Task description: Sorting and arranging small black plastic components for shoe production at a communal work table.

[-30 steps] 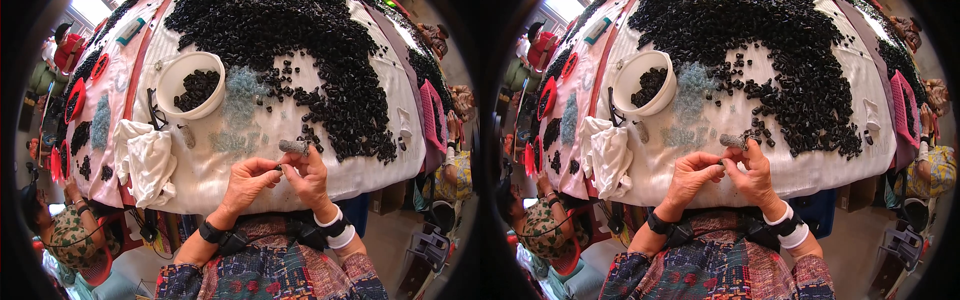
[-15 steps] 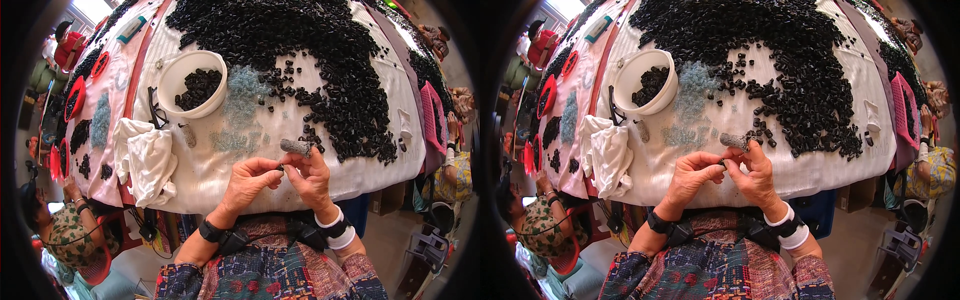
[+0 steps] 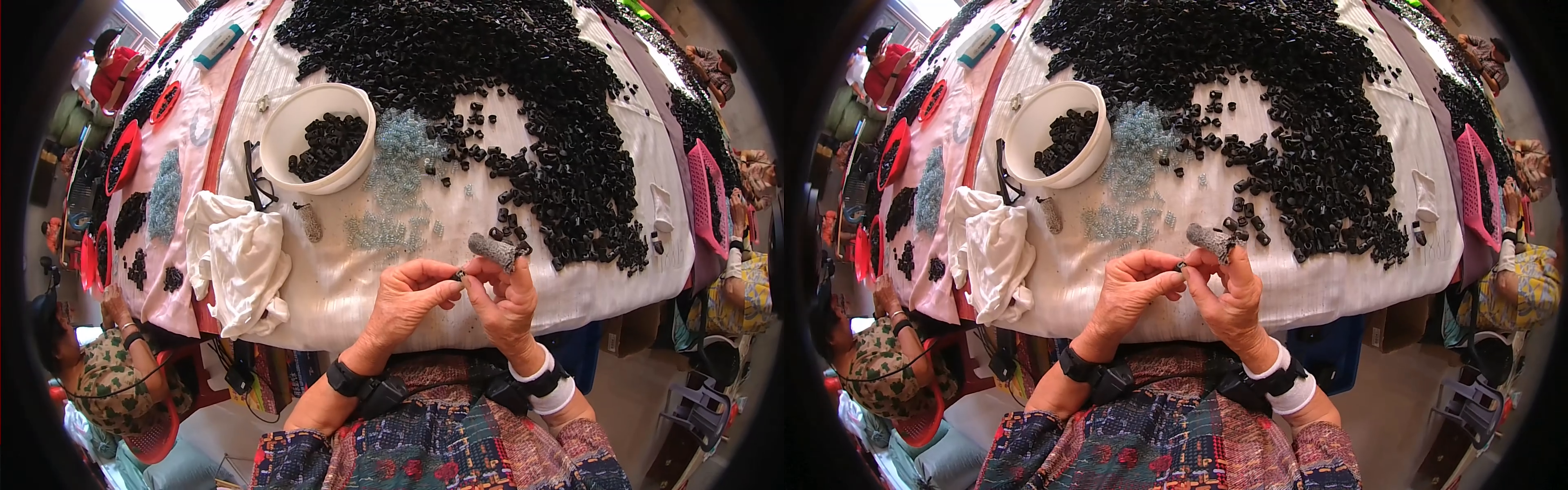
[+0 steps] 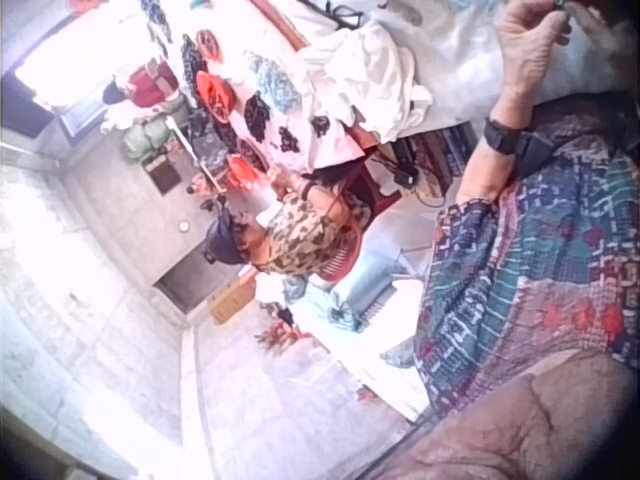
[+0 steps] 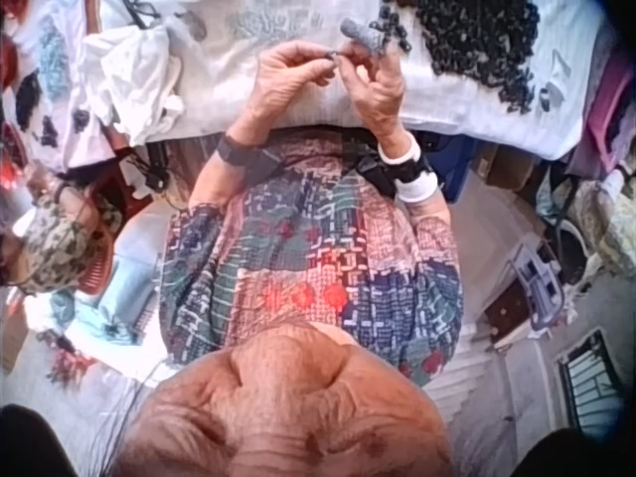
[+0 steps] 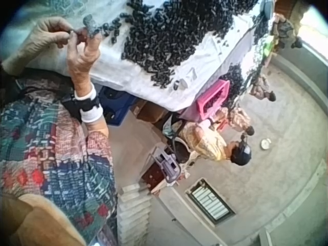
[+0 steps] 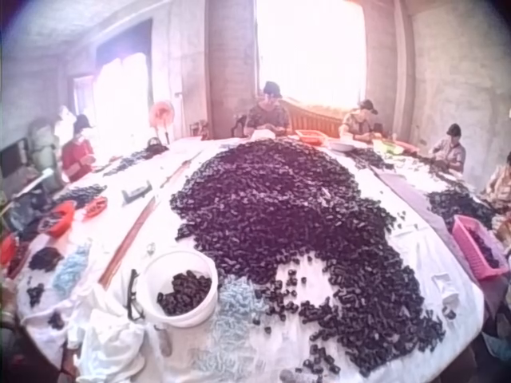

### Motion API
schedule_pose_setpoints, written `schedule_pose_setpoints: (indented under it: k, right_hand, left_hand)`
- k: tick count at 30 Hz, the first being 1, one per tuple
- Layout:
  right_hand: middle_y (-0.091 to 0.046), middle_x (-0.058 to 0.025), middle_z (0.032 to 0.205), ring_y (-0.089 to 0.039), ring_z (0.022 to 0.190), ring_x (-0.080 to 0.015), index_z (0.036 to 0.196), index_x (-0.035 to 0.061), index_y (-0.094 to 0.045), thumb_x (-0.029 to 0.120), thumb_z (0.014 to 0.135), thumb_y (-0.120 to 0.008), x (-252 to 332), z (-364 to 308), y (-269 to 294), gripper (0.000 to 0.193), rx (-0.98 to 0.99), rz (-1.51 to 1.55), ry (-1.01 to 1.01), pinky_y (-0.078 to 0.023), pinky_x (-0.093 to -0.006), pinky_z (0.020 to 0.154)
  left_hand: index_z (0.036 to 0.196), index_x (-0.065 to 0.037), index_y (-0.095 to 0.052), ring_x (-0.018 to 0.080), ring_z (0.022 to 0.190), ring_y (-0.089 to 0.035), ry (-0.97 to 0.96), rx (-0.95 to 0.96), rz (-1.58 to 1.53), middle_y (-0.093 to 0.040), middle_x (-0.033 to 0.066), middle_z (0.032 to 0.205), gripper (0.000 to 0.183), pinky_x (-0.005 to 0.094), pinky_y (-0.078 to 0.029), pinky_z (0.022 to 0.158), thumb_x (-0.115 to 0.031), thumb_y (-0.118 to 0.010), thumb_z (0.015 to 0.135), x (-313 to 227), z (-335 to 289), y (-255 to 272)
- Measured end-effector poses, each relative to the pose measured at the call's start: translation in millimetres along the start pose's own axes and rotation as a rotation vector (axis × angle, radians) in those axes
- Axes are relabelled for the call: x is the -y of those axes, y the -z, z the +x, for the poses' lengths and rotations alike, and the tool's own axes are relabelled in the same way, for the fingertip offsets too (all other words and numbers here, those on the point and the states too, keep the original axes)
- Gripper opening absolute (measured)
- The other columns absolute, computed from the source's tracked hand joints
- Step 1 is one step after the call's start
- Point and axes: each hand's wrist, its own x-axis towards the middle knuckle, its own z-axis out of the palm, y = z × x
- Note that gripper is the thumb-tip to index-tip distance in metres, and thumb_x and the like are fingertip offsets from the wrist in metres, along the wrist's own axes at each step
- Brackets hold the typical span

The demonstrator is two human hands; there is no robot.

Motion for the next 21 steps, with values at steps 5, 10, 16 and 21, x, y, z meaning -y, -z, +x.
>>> schedule_pose_setpoints:
  k: [5, 10, 16, 21]
  right_hand:
    - [-0.065, -0.0079, 0.088, -0.060, 0.068, -0.0120, 0.110, -0.0019, -0.054, -0.009, 0.076, -0.064, -7, -1, 6, 0.036, 0.026, -0.196, 0.189, -0.048, -0.0229, 0.061]
    - [-0.067, -0.0085, 0.089, -0.060, 0.068, -0.0131, 0.107, -0.0026, -0.056, -0.009, 0.075, -0.064, -5, -1, 3, 0.033, -0.043, -0.176, 0.185, -0.048, -0.0238, 0.060]
    - [-0.065, -0.0071, 0.085, -0.056, 0.063, -0.0140, 0.100, -0.0015, -0.057, -0.011, 0.076, -0.061, -9, 13, 24, 0.026, -0.196, -0.449, 0.182, -0.045, -0.0251, 0.056]
    - [-0.062, -0.0102, 0.079, -0.054, 0.062, -0.0233, 0.091, -0.0016, -0.057, -0.012, 0.072, -0.063, -16, 22, 31, 0.022, -0.124, -0.695, 0.246, -0.045, -0.0301, 0.057]
  left_hand:
    - [0.098, 0.001, -0.065, 0.0102, 0.073, -0.062, 0.007, -0.007, -0.011, -0.067, 0.0068, 0.084, 0.020, 0.0224, -0.052, 0.064, -0.008, -0.069, 0.081, 1, 0, 2]
    - [0.098, 0.001, -0.065, 0.0104, 0.073, -0.062, 0.009, -0.009, -0.014, -0.067, 0.0065, 0.084, 0.019, 0.0223, -0.051, 0.064, -0.008, -0.069, 0.081, 2, 1, 2]
    - [0.098, 0.001, -0.063, 0.0123, 0.073, -0.064, 0.020, -0.050, -0.039, -0.067, 0.0085, 0.089, 0.018, 0.0243, -0.053, 0.065, -0.004, -0.067, 0.081, 5, -1, 7]
    - [0.098, 0.001, -0.063, 0.0127, 0.074, -0.064, 0.008, -0.050, -0.048, -0.067, 0.0086, 0.089, 0.017, 0.0247, -0.053, 0.066, -0.003, -0.067, 0.082, 6, 0, 7]
